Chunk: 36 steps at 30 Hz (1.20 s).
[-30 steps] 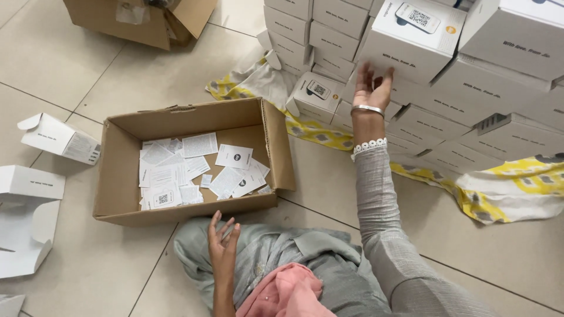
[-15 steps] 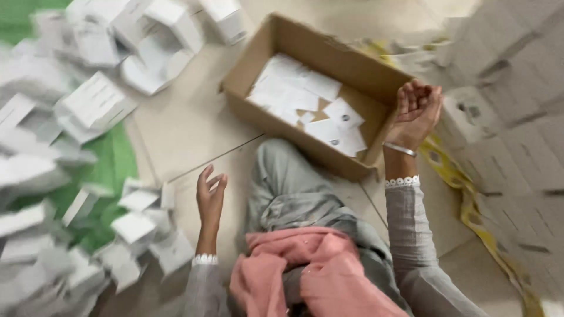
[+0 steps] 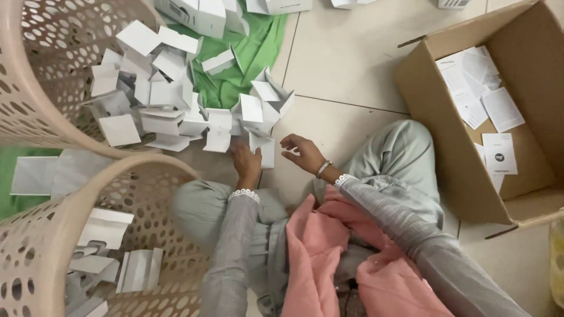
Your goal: The person places manuals or papers into white boxes, then closes and stacks the boxes.
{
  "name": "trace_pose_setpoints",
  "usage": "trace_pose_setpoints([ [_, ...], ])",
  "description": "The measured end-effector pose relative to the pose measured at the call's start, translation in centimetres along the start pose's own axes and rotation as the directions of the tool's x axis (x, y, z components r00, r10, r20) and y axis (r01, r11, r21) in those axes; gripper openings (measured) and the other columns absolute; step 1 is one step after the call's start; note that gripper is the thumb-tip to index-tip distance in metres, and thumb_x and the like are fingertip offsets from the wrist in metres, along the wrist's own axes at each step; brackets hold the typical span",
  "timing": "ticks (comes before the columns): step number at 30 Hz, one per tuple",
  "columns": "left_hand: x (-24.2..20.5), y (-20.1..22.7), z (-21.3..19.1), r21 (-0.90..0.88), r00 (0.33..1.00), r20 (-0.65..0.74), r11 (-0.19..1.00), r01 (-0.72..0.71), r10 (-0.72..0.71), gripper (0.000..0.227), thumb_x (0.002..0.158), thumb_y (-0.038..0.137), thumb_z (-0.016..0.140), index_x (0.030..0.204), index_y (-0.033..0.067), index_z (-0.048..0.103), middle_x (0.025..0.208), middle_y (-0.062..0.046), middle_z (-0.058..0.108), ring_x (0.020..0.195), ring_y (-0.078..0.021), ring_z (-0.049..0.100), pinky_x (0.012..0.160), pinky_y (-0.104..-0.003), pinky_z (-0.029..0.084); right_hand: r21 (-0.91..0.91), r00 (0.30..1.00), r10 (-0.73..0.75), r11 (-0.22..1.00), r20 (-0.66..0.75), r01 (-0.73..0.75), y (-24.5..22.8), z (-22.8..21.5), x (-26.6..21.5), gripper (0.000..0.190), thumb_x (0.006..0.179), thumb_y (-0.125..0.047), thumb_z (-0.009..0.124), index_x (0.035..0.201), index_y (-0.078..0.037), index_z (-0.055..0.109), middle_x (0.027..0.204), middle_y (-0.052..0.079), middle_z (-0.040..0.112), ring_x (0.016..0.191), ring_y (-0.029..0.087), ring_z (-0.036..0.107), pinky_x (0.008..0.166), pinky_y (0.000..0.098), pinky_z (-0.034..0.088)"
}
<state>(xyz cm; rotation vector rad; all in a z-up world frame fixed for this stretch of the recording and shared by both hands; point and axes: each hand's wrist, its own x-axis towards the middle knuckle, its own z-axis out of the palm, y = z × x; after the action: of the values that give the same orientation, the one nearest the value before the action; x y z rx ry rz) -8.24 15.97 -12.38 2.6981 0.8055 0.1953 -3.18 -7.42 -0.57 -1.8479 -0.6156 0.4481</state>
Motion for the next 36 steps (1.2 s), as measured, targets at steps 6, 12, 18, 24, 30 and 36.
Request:
trace_pose_setpoints([
  [6,-1.2,2.6,-1.8,-0.339,0.903,0.039,0.855,-0.392,0.429,0.04,0.086,0.0,0.059,0.125,0.0029,0.065,0.109,-0.021,0.07,0.104,-0.0412,0.065,0.092,-0.048,0.051,-0.009,0.977,0.035,0.999,-0.212,-0.037,2.1,0.2,-1.2,0.034,0.09,-0.01,0.074,0.119,-0.005,0.057,0.114,0.008,0.071,0.098,0.02,0.073,0.083,0.0348,0.06],
  [12,-1.2,7.5,-6.8,-0.262,0.881,0.307,0.922,-0.285,0.36,0.03,0.092,0.004,0.065,0.121,0.0048,0.065,0.107,-0.02,0.069,0.103,-0.0395,0.065,0.089,-0.049,0.05,-0.092,0.899,-0.02,0.996,-0.437,-0.023,2.6,-5.0,-0.6,0.029,0.091,0.0,0.068,0.117,-0.003,0.055,0.115,0.01,0.069,0.095,0.022,0.073,0.08,0.0339,0.061],
  [18,1.1,9.2,-11.8,-0.359,0.922,-0.272,0.86,-0.362,0.274,0.048,0.095,0.0,0.061,0.141,-0.0009,0.049,0.128,-0.023,0.059,0.115,-0.0424,0.06,0.095,-0.049,0.05,-0.214,0.929,-0.057,0.977,-0.366,-0.024,2.5,-7.1,2.8,0.033,0.09,-0.005,0.072,0.119,-0.003,0.056,0.121,0.012,0.066,0.102,0.023,0.07,0.084,0.037,0.06],
  [24,6.8,14.8,-14.3,-0.344,0.899,-0.191,0.83,-0.438,0.395,0.044,0.094,0.003,0.066,0.135,0.002,0.052,0.135,-0.021,0.057,0.122,-0.0397,0.058,0.097,-0.047,0.05,-0.725,0.988,0.119,0.672,-0.093,-0.149,12.2,-7.1,9.6,0.106,0.066,-0.03,0.096,0.147,-0.003,0.033,0.143,0.024,0.048,0.136,0.038,0.044,0.111,0.051,0.043],
  [30,15.8,18.2,-7.6,-0.37,0.869,-0.039,0.801,-0.471,0.493,0.047,0.093,0.009,0.071,0.135,0.004,0.051,0.137,-0.022,0.052,0.125,-0.0407,0.056,0.099,-0.045,0.049,-0.849,0.789,0.602,0.344,-0.128,-0.4,5.9,-9.9,12.2,0.149,0.051,-0.038,0.105,0.163,-0.032,0.006,0.169,0.024,0.005,0.146,0.058,0.02,0.105,0.0546,0.048],
  [36,31.3,20.0,3.0,-0.324,0.85,-0.085,0.792,-0.517,0.52,0.066,0.09,0.016,0.077,0.141,-0.0085,0.043,0.138,-0.03,0.05,0.129,-0.0476,0.049,0.108,-0.048,0.042,-0.901,0.801,0.592,0.293,-0.091,-0.319,7.0,-10.1,13.4,0.158,0.046,-0.04,0.106,0.165,-0.028,0.003,0.164,0.034,0.009,0.142,0.062,0.027,0.099,0.0473,0.055],
])
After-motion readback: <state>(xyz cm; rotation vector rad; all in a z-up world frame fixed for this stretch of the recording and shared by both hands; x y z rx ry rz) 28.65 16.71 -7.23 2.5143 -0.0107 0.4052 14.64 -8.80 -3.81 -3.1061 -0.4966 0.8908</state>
